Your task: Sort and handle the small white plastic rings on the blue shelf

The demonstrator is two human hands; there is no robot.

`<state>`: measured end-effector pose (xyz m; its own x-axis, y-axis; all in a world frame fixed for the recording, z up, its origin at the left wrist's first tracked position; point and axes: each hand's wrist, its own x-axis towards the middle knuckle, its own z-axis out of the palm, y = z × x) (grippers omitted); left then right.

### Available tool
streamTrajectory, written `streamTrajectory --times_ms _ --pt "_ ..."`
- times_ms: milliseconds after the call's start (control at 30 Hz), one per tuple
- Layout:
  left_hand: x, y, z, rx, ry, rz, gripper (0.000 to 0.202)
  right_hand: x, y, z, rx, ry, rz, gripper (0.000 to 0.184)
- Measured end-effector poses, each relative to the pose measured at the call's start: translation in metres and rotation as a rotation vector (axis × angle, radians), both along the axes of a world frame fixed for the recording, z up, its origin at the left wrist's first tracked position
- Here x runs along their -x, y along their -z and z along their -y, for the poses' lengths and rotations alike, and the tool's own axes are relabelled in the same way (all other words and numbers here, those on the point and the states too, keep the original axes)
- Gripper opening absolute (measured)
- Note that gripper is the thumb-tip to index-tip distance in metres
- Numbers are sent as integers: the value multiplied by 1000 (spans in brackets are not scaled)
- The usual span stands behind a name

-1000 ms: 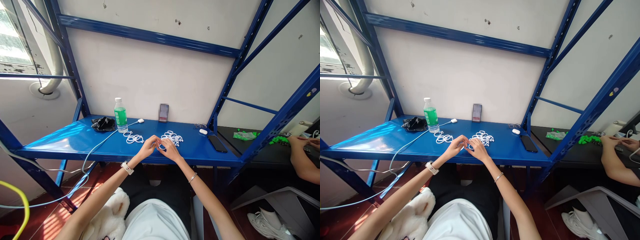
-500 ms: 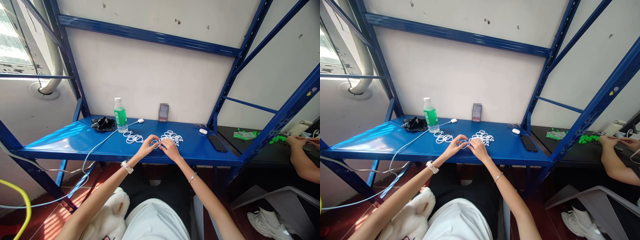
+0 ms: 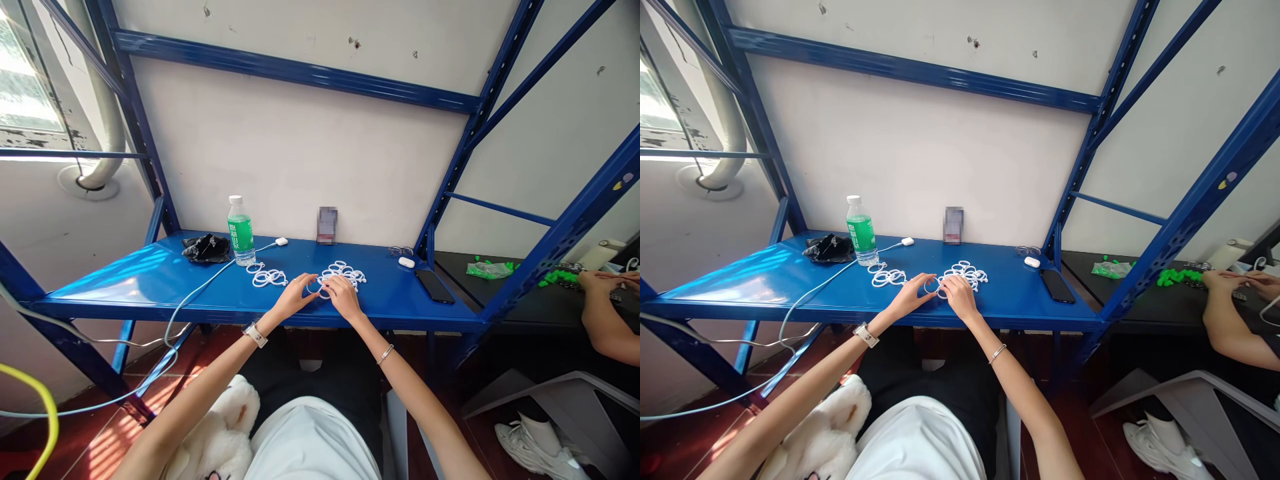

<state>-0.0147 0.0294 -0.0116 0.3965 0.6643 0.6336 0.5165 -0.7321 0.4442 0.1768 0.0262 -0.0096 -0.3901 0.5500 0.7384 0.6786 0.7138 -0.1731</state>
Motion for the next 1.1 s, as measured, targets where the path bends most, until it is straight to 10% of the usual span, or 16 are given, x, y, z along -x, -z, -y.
streamTrajectory --times_ms 1100 --pt "-2 4 2 -36 -106 -83 37 0 -3 3 105 16 -59 23"
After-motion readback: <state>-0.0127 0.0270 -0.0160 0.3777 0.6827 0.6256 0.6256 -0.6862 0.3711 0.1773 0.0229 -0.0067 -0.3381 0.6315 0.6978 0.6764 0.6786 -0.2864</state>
